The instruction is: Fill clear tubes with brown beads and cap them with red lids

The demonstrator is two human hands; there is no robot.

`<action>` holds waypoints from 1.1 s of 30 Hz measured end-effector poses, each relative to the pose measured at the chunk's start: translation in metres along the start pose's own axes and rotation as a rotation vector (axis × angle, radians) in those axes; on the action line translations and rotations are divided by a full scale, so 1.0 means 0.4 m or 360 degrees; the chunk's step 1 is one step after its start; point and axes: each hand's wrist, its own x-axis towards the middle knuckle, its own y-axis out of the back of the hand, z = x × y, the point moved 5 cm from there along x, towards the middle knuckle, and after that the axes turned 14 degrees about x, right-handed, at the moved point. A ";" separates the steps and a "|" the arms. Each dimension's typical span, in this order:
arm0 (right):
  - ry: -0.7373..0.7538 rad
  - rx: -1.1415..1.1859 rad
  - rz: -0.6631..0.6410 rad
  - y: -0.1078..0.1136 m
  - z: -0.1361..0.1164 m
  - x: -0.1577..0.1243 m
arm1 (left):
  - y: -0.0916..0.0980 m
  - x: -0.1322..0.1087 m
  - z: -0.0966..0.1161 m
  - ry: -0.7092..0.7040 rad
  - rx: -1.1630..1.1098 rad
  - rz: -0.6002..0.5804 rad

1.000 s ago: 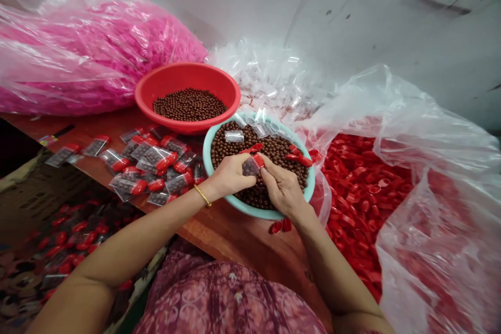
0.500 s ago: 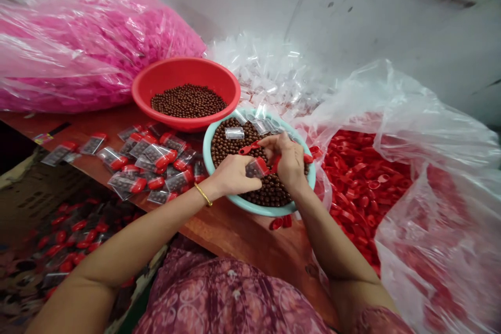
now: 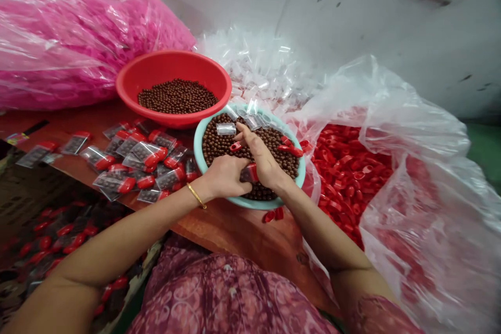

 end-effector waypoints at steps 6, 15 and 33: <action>0.0261 -0.0330 0.0575 0.129 -0.021 -0.008 | 0.072 -0.071 -0.063 0.0274 -0.0332 0.0568; 0.0132 -0.1512 0.0408 0.316 0.074 -0.113 | 0.218 -0.253 -0.369 0.1002 0.1173 0.0179; 0.0162 -0.1408 -0.0302 0.076 0.037 0.035 | 0.107 0.152 -0.130 0.0032 0.1182 -0.0010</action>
